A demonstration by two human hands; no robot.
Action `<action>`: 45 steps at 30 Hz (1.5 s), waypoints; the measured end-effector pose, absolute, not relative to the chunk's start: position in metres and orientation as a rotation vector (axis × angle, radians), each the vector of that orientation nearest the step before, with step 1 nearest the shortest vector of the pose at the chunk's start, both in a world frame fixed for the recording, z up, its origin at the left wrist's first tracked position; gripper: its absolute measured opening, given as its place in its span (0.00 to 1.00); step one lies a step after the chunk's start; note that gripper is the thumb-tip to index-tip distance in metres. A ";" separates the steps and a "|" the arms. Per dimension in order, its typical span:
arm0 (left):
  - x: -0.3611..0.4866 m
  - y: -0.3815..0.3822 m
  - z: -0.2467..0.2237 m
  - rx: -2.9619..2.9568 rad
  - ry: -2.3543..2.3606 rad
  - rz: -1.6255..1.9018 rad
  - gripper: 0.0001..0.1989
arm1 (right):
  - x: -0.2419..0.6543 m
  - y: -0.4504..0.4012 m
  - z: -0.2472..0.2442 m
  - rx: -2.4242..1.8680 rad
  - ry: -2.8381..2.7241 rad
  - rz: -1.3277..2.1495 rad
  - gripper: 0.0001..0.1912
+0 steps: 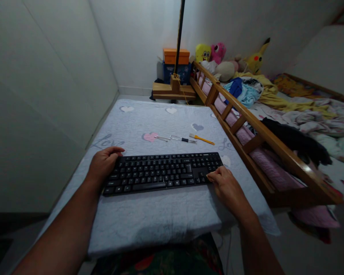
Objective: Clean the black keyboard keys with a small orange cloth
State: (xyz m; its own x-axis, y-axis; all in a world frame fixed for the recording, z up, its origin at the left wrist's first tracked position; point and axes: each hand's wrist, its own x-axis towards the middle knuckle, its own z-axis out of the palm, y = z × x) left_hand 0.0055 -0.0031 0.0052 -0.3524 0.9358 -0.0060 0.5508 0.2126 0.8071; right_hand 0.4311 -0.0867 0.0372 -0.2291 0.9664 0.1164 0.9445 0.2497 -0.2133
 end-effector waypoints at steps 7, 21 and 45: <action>0.007 -0.004 0.009 1.395 1.995 0.966 0.18 | 0.420 -0.107 0.030 -1.839 -2.181 0.094 0.13; 0.006 -0.004 0.008 1.422 1.994 0.920 0.20 | 0.405 -0.119 0.031 -1.561 -2.133 0.247 0.15; 0.008 -0.006 0.012 1.387 1.992 0.924 0.20 | 0.407 -0.120 0.015 -1.513 -2.149 0.139 0.16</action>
